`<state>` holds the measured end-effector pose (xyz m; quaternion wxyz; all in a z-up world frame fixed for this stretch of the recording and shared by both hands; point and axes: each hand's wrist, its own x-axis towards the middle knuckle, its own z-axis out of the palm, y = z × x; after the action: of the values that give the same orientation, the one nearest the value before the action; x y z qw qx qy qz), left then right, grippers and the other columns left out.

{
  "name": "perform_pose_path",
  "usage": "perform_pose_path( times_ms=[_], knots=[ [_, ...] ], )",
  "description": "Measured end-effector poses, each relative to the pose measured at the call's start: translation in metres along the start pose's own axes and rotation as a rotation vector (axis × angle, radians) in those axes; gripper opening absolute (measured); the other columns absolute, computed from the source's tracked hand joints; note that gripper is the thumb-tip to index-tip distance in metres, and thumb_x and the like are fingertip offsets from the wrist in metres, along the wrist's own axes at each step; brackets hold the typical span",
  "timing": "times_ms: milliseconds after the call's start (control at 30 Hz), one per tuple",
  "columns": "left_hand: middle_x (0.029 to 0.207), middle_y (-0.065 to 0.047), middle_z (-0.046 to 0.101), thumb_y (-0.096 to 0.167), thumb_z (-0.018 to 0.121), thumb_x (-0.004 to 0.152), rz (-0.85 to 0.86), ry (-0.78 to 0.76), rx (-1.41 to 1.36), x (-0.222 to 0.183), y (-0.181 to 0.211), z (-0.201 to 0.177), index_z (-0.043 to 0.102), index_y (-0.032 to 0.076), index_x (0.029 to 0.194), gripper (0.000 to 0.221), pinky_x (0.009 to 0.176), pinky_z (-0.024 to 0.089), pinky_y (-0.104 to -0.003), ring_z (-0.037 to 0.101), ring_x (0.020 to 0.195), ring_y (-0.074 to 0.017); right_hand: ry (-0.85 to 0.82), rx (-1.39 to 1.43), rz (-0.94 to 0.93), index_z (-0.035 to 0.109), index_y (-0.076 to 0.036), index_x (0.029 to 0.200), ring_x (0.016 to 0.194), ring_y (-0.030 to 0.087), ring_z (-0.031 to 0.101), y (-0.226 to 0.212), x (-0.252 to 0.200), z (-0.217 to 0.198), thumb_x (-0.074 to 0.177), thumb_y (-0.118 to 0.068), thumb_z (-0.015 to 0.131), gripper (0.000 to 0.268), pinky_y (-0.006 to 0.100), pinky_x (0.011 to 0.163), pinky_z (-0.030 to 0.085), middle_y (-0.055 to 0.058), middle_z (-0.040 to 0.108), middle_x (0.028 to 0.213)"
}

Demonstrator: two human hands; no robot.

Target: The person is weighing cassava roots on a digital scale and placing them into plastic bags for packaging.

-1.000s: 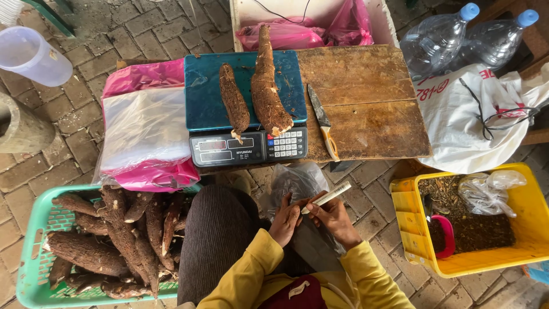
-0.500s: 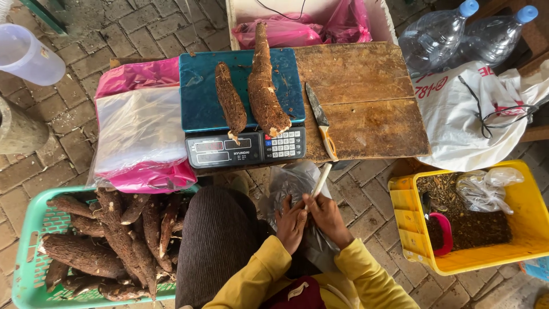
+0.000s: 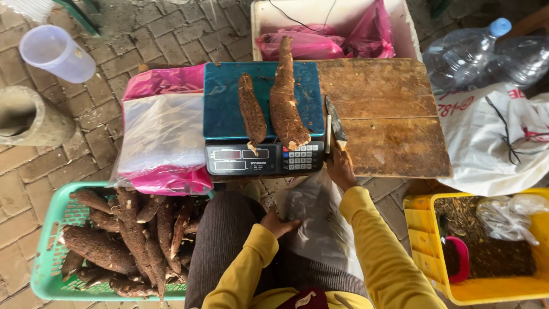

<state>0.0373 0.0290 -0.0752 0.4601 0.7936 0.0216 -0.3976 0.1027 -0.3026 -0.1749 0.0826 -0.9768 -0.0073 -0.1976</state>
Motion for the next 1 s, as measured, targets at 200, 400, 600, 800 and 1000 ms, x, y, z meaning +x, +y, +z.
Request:
perform_pose_path(
  times_ms=[200, 400, 600, 800, 1000],
  knots=[
    [0.121, -0.021, 0.071, 0.049, 0.093, 0.063, 0.087, -0.014, -0.047, 0.007, -0.018, 0.003, 0.063, -0.006, 0.127, 0.090, 0.097, 0.055, -0.037, 0.071, 0.111, -0.0311, -0.128, 0.440, 0.278, 0.067, -0.001, 0.113, 0.098, 0.038, 0.066, -0.100, -0.008, -0.133, 0.089, -0.028, 0.074, 0.037, 0.046, 0.085, 0.054, 0.023, 0.068, 0.108],
    [0.096, -0.012, 0.065, 0.045, 0.078, 0.094, 0.076, -0.060, -0.554, 0.027, -0.040, 0.012, 0.070, -0.011, 0.114, 0.060, 0.074, 0.050, -0.033, 0.061, 0.087, -0.0196, -0.171, 0.541, 0.321, 0.069, 0.001, 0.104, 0.094, 0.035, 0.070, -0.099, -0.029, -0.138, 0.085, -0.028, 0.080, 0.036, 0.043, 0.082, 0.055, 0.018, 0.072, 0.102],
    [0.088, -0.006, 0.076, 0.020, 0.077, 0.093, 0.218, -0.062, -0.676, 0.014, -0.025, 0.008, 0.077, -0.002, 0.099, 0.022, 0.068, 0.052, -0.024, 0.065, 0.077, -0.0104, -0.126, 0.581, 0.253, 0.070, -0.001, 0.104, 0.093, 0.031, 0.072, -0.124, -0.001, -0.179, 0.086, -0.022, 0.079, 0.030, 0.040, 0.082, 0.056, 0.015, 0.073, 0.101],
    [0.085, -0.005, 0.076, 0.008, 0.081, 0.087, 0.286, -0.140, -0.863, -0.057, 0.041, -0.028, 0.075, 0.002, 0.096, 0.012, 0.062, 0.054, -0.026, 0.066, 0.070, -0.0120, 0.130, 0.396, 0.016, 0.070, 0.004, 0.106, 0.098, 0.033, 0.069, -0.180, 0.016, -0.251, 0.081, -0.023, 0.081, 0.038, 0.042, 0.085, 0.055, 0.019, 0.072, 0.107],
    [0.090, -0.005, 0.078, 0.003, 0.079, 0.080, 0.181, -0.098, -1.074, -0.081, 0.051, -0.036, 0.074, 0.006, 0.098, 0.019, 0.070, 0.061, -0.029, 0.073, 0.077, -0.0153, -0.124, 0.726, -0.034, 0.072, 0.002, 0.097, 0.083, 0.025, 0.070, -0.242, 0.015, -0.298, 0.074, -0.024, 0.087, 0.038, 0.037, 0.073, 0.058, 0.014, 0.074, 0.093]
  ],
)
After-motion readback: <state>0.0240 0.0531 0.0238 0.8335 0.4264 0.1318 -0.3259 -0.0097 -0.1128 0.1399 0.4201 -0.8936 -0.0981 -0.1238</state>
